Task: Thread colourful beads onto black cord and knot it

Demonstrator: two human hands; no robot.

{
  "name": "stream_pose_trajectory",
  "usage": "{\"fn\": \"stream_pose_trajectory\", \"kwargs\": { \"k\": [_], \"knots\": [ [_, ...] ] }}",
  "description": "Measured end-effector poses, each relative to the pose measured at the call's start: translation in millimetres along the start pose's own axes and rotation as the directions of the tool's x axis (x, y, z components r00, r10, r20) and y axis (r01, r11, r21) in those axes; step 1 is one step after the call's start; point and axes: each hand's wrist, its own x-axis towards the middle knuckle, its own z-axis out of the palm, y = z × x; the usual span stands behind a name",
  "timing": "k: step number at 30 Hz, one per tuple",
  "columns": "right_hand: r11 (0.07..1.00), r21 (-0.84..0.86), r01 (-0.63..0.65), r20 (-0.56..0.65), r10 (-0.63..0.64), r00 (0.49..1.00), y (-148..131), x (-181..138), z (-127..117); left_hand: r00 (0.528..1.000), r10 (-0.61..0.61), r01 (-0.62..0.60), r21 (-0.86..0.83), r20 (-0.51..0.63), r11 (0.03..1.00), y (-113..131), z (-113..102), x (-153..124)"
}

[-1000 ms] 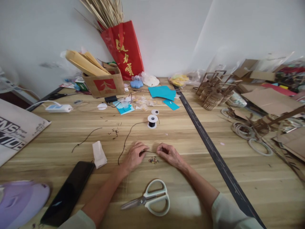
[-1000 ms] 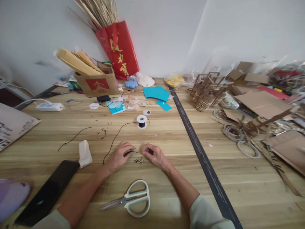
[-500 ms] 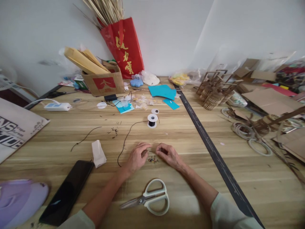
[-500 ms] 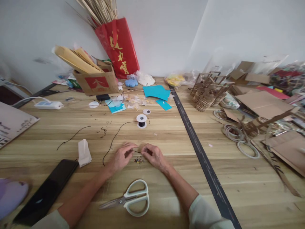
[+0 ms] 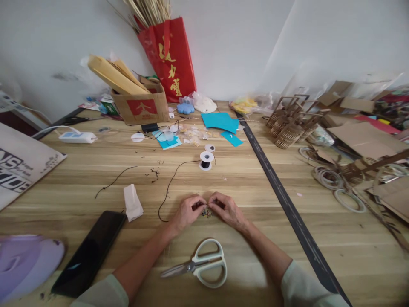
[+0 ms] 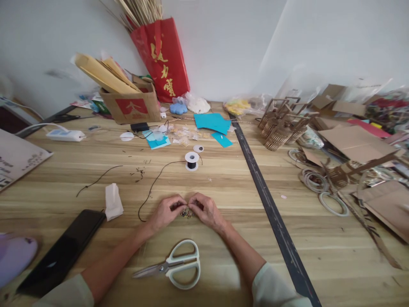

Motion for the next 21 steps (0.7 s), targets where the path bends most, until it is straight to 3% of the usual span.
{"fn": "stream_pose_trajectory", "kwargs": {
  "k": [7,12,17,21],
  "knots": [
    [1.000,-0.002,-0.026,0.022,0.026,0.999,5,0,0,1.000,-0.024,0.024,-0.054,-0.002,0.998,-2,-2,1],
    [0.998,0.018,-0.055,0.010,0.055,0.998,7,0,0,0.997,-0.083,0.078,-0.224,-0.010,0.972,-3,-6,3],
    [0.999,0.001,-0.041,-0.008,0.041,0.999,7,0,1,0.971,-0.236,0.217,-0.480,0.021,0.850,-7,-21,4],
    [0.997,-0.064,0.031,-0.007,-0.032,0.999,7,-1,2,0.939,-0.341,0.240,-0.637,-0.039,0.733,-20,-33,5]
  ]
}}
